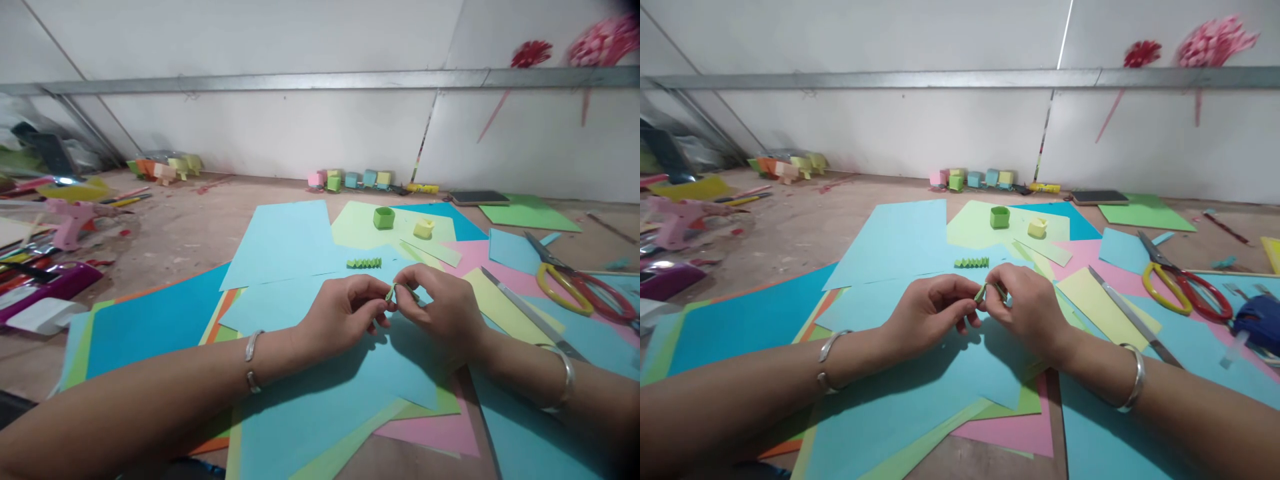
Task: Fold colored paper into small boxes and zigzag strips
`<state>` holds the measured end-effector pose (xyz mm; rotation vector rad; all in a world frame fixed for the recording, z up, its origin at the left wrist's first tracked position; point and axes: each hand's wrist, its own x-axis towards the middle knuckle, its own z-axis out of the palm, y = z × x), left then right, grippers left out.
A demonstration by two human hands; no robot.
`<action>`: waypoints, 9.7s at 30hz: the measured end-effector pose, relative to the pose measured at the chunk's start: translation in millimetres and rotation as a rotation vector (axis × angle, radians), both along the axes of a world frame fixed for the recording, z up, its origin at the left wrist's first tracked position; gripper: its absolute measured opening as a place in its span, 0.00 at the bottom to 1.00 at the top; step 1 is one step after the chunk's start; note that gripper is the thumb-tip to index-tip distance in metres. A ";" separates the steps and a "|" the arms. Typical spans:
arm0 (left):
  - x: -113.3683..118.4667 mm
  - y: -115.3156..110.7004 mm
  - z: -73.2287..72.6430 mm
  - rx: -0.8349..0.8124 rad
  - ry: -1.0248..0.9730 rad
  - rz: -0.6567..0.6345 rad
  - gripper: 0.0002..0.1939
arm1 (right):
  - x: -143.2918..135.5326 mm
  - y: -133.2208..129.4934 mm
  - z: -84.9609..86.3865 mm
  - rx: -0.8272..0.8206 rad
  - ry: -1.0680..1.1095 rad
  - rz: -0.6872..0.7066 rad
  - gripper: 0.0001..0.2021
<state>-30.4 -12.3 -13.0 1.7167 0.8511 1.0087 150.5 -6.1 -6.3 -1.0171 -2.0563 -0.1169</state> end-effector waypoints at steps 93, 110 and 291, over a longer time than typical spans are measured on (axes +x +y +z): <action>-2.4 22.2 2.6 -0.312 -0.166 0.100 0.05 | 4.3 6.1 0.5 -0.225 0.088 0.072 0.06; -4.3 22.4 -2.8 -0.256 0.089 0.055 0.05 | -1.8 -4.8 -4.1 -0.501 -0.152 0.067 0.02; -6.1 28.3 3.2 -0.621 -0.347 -0.188 0.15 | 20.2 20.8 21.8 -1.086 0.600 0.445 0.14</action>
